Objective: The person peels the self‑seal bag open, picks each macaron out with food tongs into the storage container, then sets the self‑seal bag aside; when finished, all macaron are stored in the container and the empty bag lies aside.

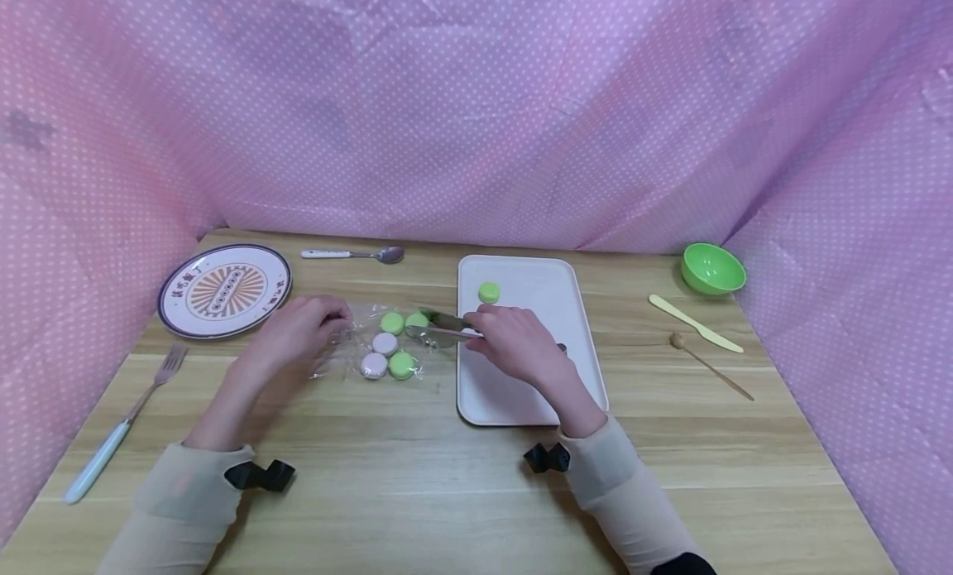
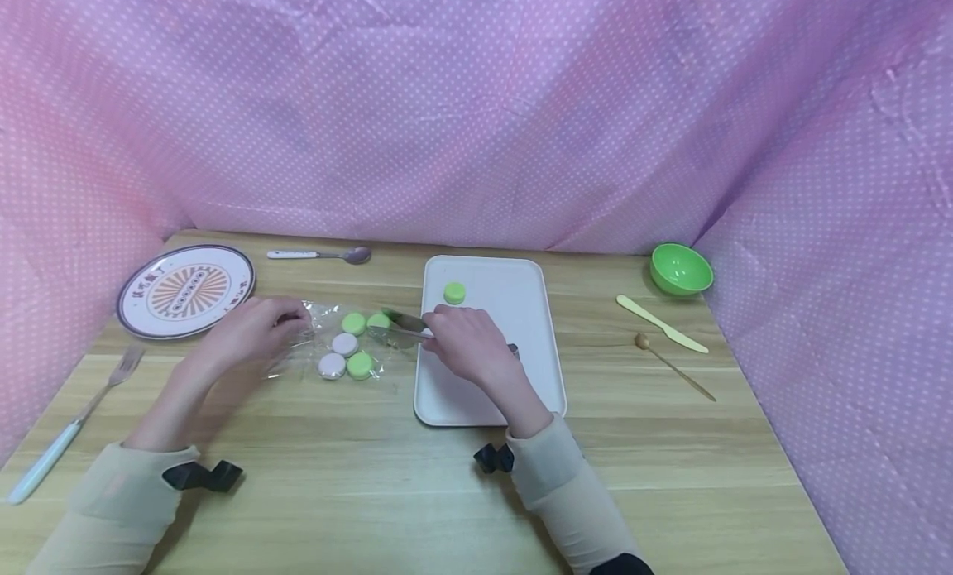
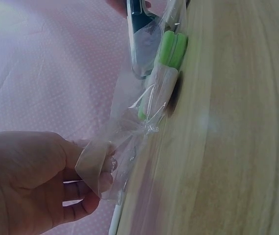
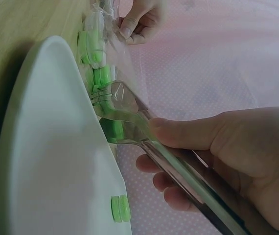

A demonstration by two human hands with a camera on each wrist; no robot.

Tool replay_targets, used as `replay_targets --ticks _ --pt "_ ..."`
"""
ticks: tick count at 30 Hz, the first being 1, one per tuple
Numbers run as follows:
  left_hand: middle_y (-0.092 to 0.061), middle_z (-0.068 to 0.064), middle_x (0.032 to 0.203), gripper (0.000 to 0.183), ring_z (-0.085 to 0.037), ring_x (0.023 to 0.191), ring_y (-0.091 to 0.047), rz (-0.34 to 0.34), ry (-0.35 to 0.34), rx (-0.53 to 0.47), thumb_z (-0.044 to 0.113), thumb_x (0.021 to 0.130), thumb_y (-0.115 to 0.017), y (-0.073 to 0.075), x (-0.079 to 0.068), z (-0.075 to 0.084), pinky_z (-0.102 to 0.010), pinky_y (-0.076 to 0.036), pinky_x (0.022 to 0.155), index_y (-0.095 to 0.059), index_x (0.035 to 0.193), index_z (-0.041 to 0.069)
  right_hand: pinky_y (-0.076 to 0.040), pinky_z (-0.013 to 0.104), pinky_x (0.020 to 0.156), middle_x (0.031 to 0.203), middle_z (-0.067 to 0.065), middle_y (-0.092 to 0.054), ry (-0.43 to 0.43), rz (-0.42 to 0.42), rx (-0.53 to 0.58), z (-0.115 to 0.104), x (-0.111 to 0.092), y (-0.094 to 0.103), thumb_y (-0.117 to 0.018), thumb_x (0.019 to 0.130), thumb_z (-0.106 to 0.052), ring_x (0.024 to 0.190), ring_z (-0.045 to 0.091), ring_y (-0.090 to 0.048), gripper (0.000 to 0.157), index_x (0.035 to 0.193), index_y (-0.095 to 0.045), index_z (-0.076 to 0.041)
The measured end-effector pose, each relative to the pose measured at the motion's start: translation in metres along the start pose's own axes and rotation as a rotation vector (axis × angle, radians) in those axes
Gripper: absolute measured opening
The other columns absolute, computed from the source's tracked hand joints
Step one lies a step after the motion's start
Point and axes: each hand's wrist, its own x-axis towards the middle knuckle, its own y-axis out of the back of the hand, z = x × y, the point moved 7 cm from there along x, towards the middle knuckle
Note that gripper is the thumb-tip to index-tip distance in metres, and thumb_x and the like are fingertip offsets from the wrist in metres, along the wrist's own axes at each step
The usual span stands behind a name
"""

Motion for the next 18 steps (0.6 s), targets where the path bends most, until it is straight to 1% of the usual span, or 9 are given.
replay_targets --ticks 5,11,18 --pt "-0.070 0.002 0.087 0.010 -0.017 0.083 -0.063 -0.005 0.002 -0.001 0.018 0.092 -0.059 -0.0006 0.0002 -0.0018 -0.043 -0.049 0.079 -0.069 0.089 0.020 -0.040 0.028 0.053 0.075 -0.009 -0.055 0.005 -0.008 -0.003 0.0000 -0.0013 0.0007 -0.067 0.087 -0.029 0.058 0.010 -0.048 0.012 0.092 -0.063 -0.020" --pt "-0.069 0.003 0.086 0.010 -0.016 0.081 -0.061 -0.024 0.022 -0.017 0.017 0.091 -0.060 -0.0012 -0.0001 -0.0033 -0.042 -0.049 0.079 -0.069 0.089 0.021 -0.040 0.028 0.054 0.076 -0.009 -0.057 0.031 -0.017 0.020 -0.0024 -0.0049 0.0041 -0.068 0.086 -0.027 0.060 0.009 -0.048 0.011 0.092 -0.063 -0.020" --pt "-0.069 0.002 0.085 0.010 -0.016 0.080 -0.061 -0.035 0.017 -0.021 0.016 0.090 -0.061 -0.0018 0.0002 -0.0027 -0.042 -0.049 0.080 -0.069 0.089 0.019 -0.040 0.029 0.054 0.077 -0.009 -0.058 0.029 -0.026 0.027 -0.0037 -0.0066 0.0057 -0.068 0.086 -0.028 0.060 0.009 -0.048 0.012 0.095 -0.064 -0.020"
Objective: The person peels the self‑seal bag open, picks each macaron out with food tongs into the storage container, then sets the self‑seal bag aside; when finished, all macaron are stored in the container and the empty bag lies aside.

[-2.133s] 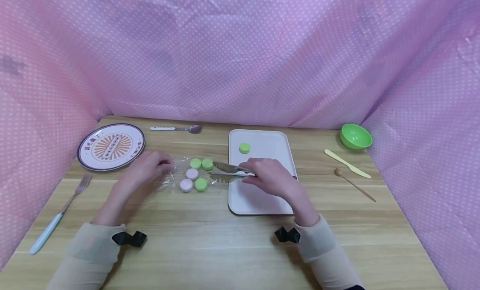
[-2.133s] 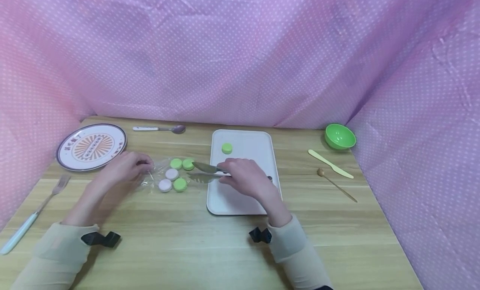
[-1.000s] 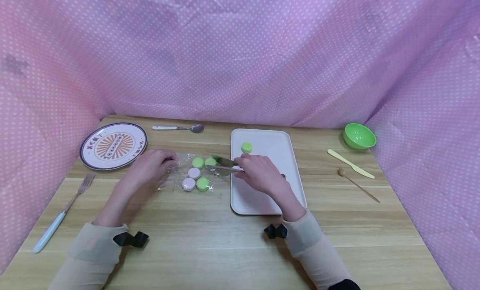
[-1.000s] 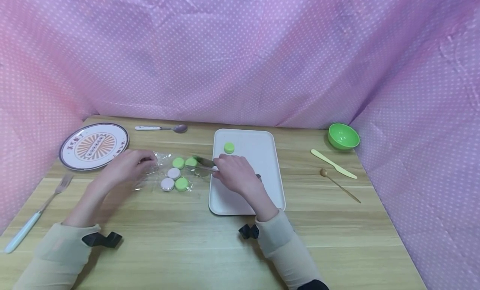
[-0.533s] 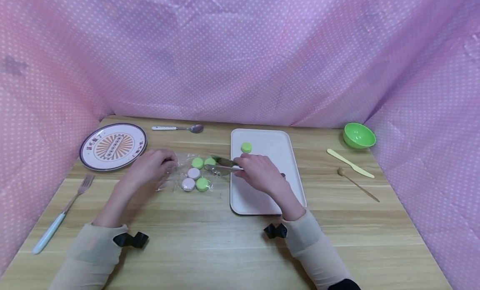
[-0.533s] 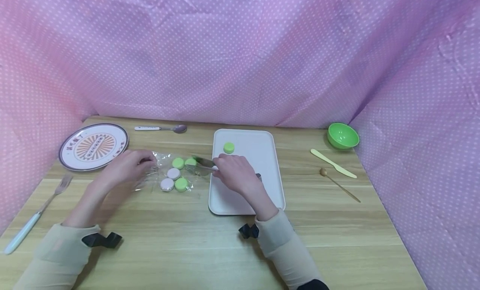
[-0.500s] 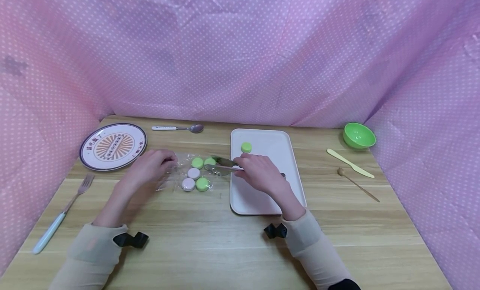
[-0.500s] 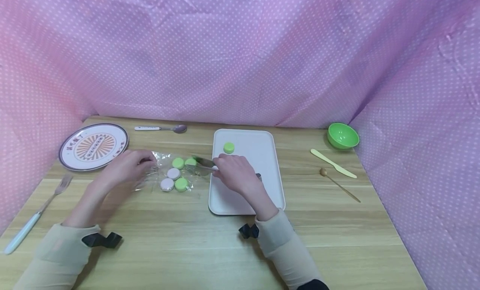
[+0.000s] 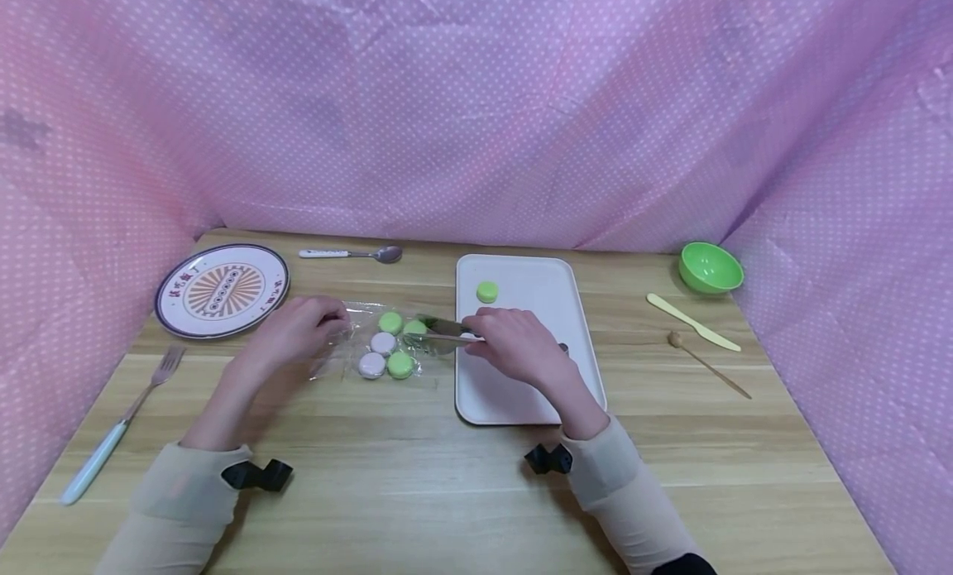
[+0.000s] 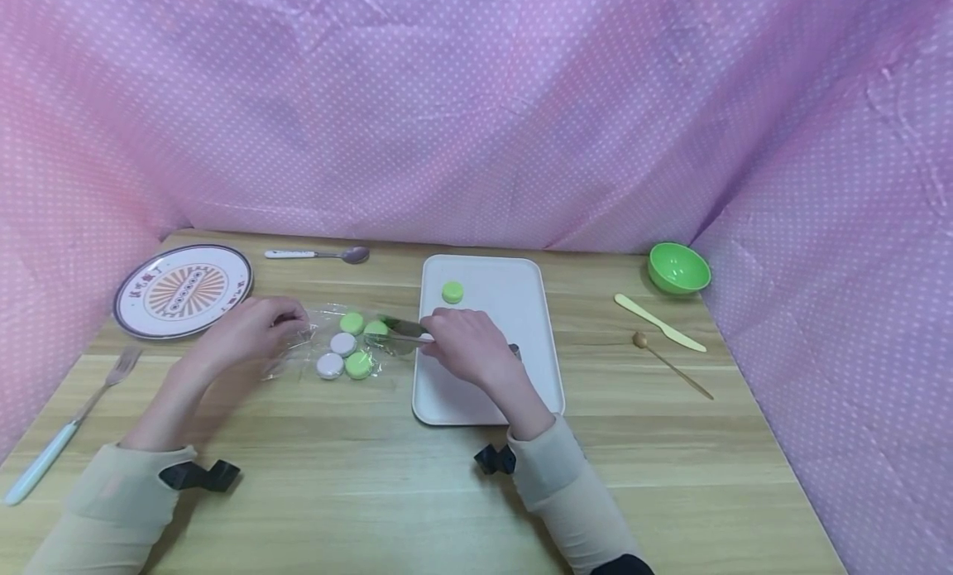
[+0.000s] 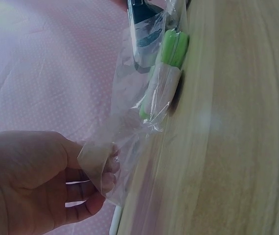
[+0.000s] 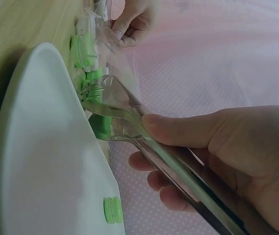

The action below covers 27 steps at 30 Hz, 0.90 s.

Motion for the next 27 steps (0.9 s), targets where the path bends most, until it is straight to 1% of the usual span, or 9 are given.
replay_targets --ticks 7,11,16,21,24,27 --pt "-0.070 0.002 0.086 0.009 -0.016 0.081 -0.062 0.003 -0.011 0.006 0.016 0.090 -0.061 -0.001 0.001 0.001 -0.042 -0.050 0.080 -0.069 0.090 0.019 -0.039 0.027 0.053 0.074 -0.009 -0.055 0.000 0.002 0.000 0.000 0.000 -0.001 -0.068 0.086 -0.028 0.059 0.009 -0.047 0.012 0.094 -0.064 -0.020" --pt "-0.069 0.002 0.084 0.007 -0.015 0.079 -0.061 -0.007 -0.002 0.007 0.018 0.090 -0.062 -0.001 0.000 0.000 -0.042 -0.050 0.079 -0.069 0.089 0.019 -0.039 0.027 0.054 0.075 -0.009 -0.055 0.002 0.005 -0.001 0.000 0.000 -0.002 -0.067 0.087 -0.028 0.060 0.009 -0.047 0.012 0.095 -0.064 -0.020" --pt "-0.069 0.001 0.087 0.007 -0.017 0.083 -0.062 -0.020 0.015 0.006 0.020 0.090 -0.063 -0.001 -0.001 -0.002 -0.044 -0.049 0.080 -0.069 0.090 0.019 -0.039 0.027 0.053 0.075 -0.009 -0.055 0.011 0.007 -0.004 0.000 0.001 -0.002 -0.067 0.087 -0.029 0.059 0.009 -0.048 0.013 0.095 -0.065 -0.020" --pt "-0.070 0.002 0.088 0.007 -0.016 0.083 -0.062 -0.023 0.015 0.002 0.020 0.090 -0.063 -0.002 -0.001 -0.002 -0.043 -0.049 0.081 -0.070 0.091 0.020 -0.038 0.026 0.054 0.075 -0.011 -0.054 0.006 0.007 0.000 0.001 -0.004 0.001 -0.067 0.087 -0.029 0.061 0.008 -0.047 0.012 0.095 -0.063 -0.021" --pt "-0.069 0.003 0.086 0.007 -0.015 0.081 -0.061 -0.024 0.007 0.001 0.020 0.090 -0.062 -0.003 -0.001 -0.002 -0.042 -0.050 0.080 -0.069 0.091 0.020 -0.038 0.025 0.054 0.076 -0.012 -0.054 -0.019 0.018 0.016 0.008 -0.011 0.006 -0.068 0.087 -0.028 0.062 0.007 -0.047 0.011 0.095 -0.062 -0.023" --pt "-0.070 0.003 0.087 0.008 -0.015 0.082 -0.062 -0.026 0.006 -0.002 0.021 0.090 -0.062 -0.003 -0.001 -0.003 -0.042 -0.050 0.080 -0.069 0.092 0.020 -0.040 0.026 0.055 0.079 -0.012 -0.056 -0.053 0.047 0.036 0.023 -0.021 0.013 -0.068 0.086 -0.029 0.064 0.008 -0.049 0.013 0.097 -0.063 -0.024"
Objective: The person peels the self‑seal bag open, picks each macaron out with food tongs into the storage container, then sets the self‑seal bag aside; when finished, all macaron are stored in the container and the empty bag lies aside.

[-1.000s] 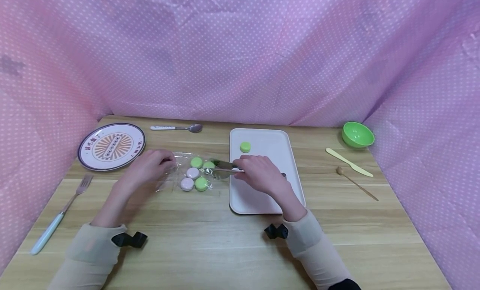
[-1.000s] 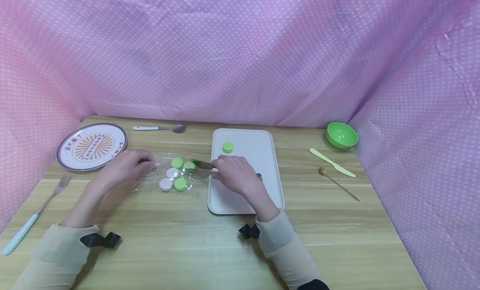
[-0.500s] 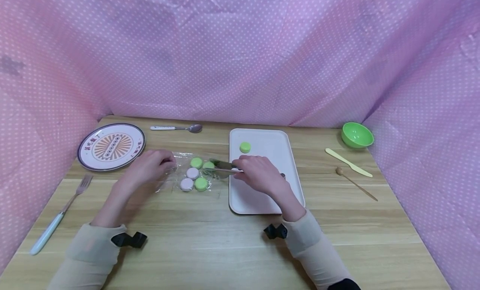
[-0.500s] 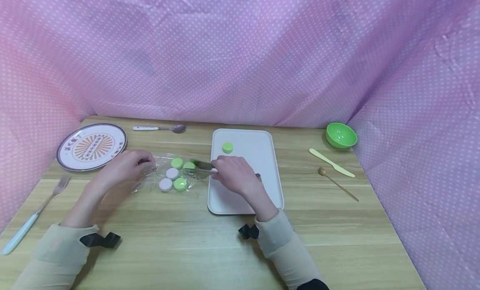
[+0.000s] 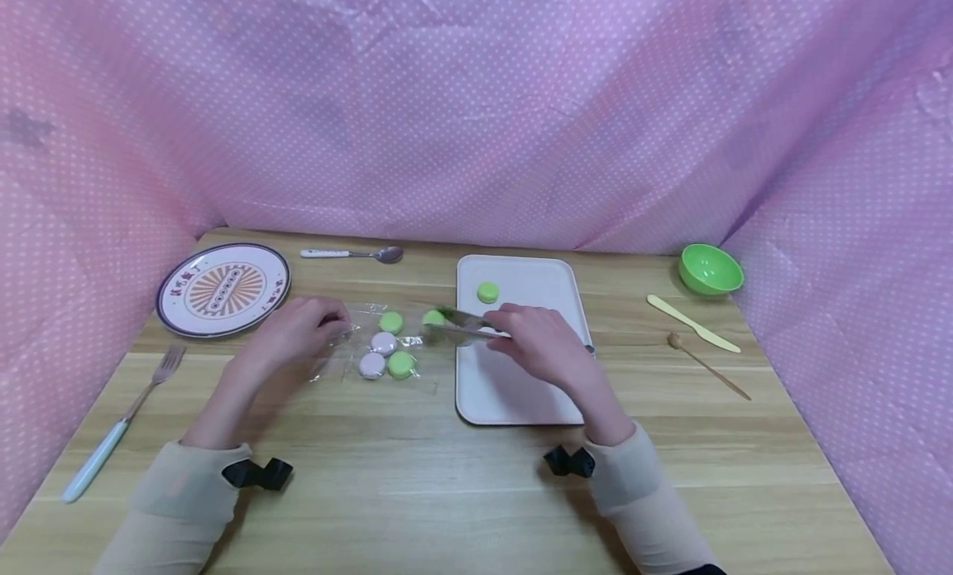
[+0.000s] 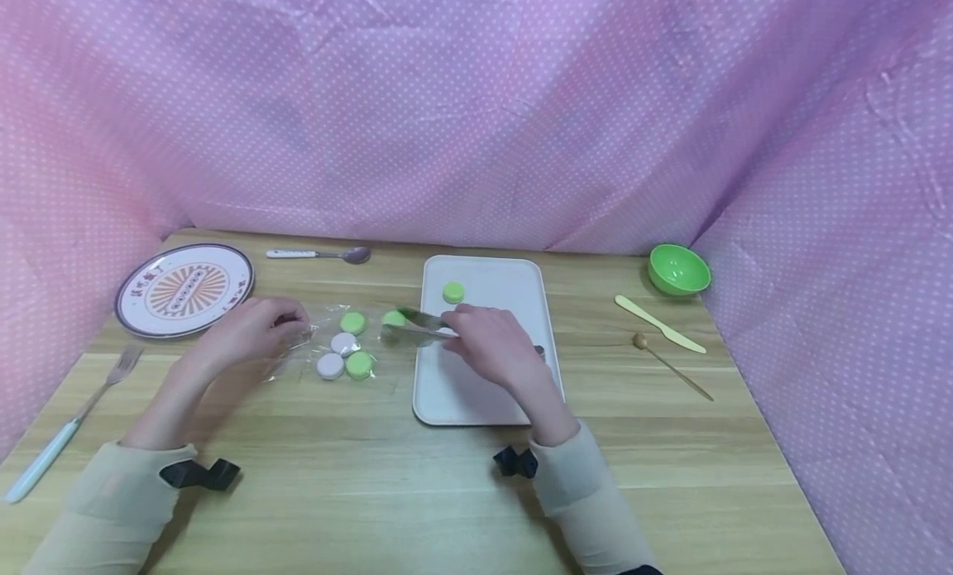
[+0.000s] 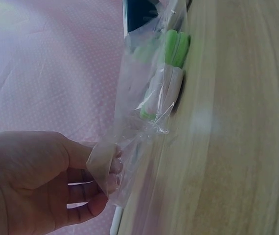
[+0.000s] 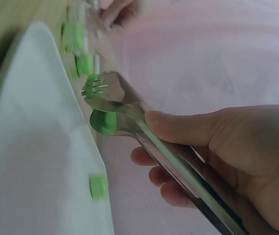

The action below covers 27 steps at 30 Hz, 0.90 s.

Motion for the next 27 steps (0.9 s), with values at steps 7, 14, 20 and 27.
replay_targets --ticks 7,14,20,27 --pt "-0.069 0.002 0.087 0.008 -0.014 0.081 -0.061 -0.012 0.019 -0.008 0.022 0.091 -0.061 0.000 0.000 -0.001 -0.041 -0.050 0.080 -0.068 0.093 0.020 -0.044 0.031 0.060 0.081 -0.004 -0.060 -0.067 0.050 0.095 0.058 -0.023 0.014 -0.066 0.088 -0.024 0.068 0.013 -0.054 0.013 0.099 -0.064 -0.018" --pt "-0.069 0.004 0.085 0.007 -0.012 0.078 -0.059 -0.010 -0.005 0.007 0.022 0.091 -0.062 0.000 0.000 0.001 -0.040 -0.050 0.078 -0.069 0.091 0.021 -0.050 0.045 0.072 0.101 0.005 -0.069 -0.190 0.053 0.097 0.114 -0.043 0.019 -0.065 0.088 -0.024 0.088 0.024 -0.066 0.029 0.115 -0.065 -0.014" --pt "-0.067 0.006 0.081 0.007 -0.011 0.074 -0.058 -0.015 -0.001 0.014 0.024 0.091 -0.062 -0.003 0.002 0.001 -0.036 -0.049 0.074 -0.068 0.088 0.022 -0.048 0.045 0.066 0.100 0.002 -0.070 -0.237 0.052 0.064 0.138 -0.049 0.017 -0.065 0.089 -0.029 0.085 0.025 -0.066 0.030 0.116 -0.064 -0.018" --pt "-0.067 0.005 0.080 0.007 -0.011 0.074 -0.057 -0.013 0.004 0.015 0.023 0.091 -0.061 -0.002 0.002 -0.001 -0.037 -0.049 0.074 -0.068 0.088 0.021 -0.049 0.044 0.065 0.089 0.001 -0.068 -0.204 0.036 0.049 0.141 -0.042 0.012 -0.065 0.089 -0.028 0.080 0.022 -0.064 0.021 0.107 -0.066 -0.018"
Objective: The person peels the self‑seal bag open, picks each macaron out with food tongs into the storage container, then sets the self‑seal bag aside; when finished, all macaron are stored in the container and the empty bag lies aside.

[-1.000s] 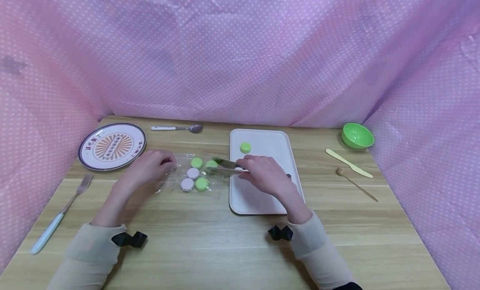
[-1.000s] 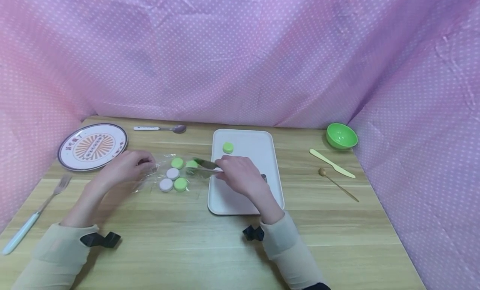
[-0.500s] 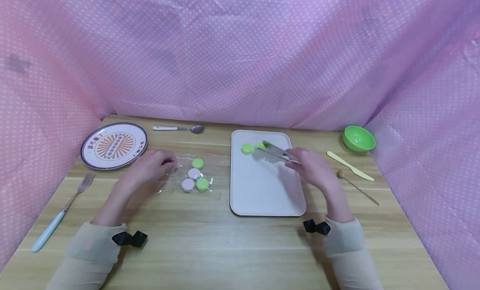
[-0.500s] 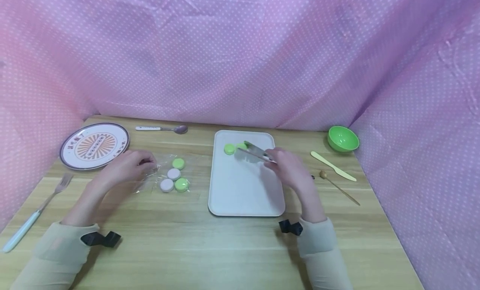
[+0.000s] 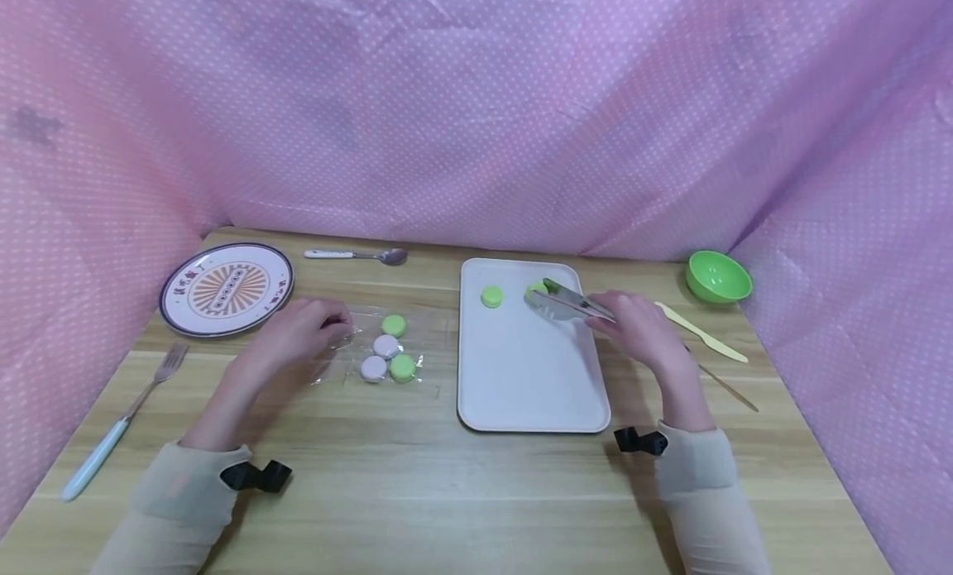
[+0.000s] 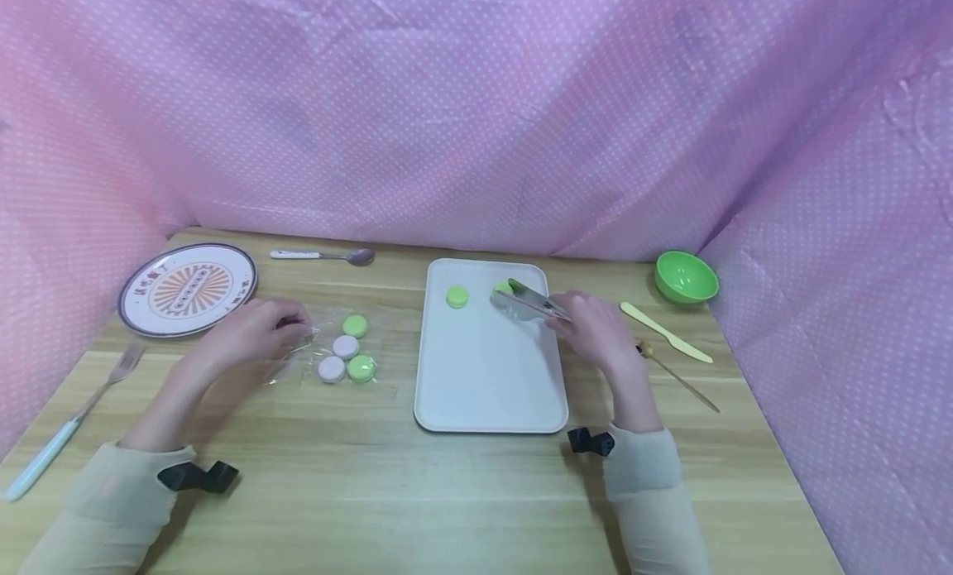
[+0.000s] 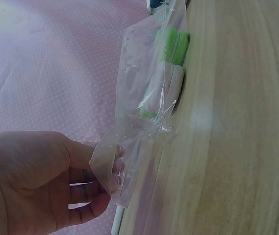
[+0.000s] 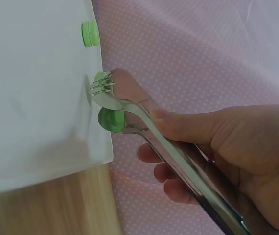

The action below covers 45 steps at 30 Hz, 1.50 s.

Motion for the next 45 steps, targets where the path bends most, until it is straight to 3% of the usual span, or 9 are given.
replay_targets --ticks 15,45 --pt "-0.067 0.005 0.082 0.008 -0.012 0.076 -0.058 -0.005 0.004 -0.005 0.023 0.091 -0.061 0.0007 -0.0003 -0.0003 -0.037 -0.049 0.075 -0.069 0.089 0.021 -0.049 0.043 0.067 0.088 0.001 -0.068 -0.030 -0.023 -0.017 0.0002 0.0009 -0.0032 -0.066 0.087 -0.026 0.078 0.023 -0.064 0.022 0.107 -0.067 -0.016" --pt "-0.066 0.005 0.081 0.008 -0.012 0.072 -0.056 -0.026 0.029 0.003 0.024 0.092 -0.060 -0.0002 -0.0001 -0.0009 -0.035 -0.049 0.072 -0.068 0.091 0.021 -0.047 0.042 0.064 0.085 0.002 -0.067 -0.013 -0.036 -0.014 -0.0006 0.0024 -0.0055 -0.066 0.088 -0.026 0.073 0.021 -0.061 0.023 0.107 -0.067 -0.013"
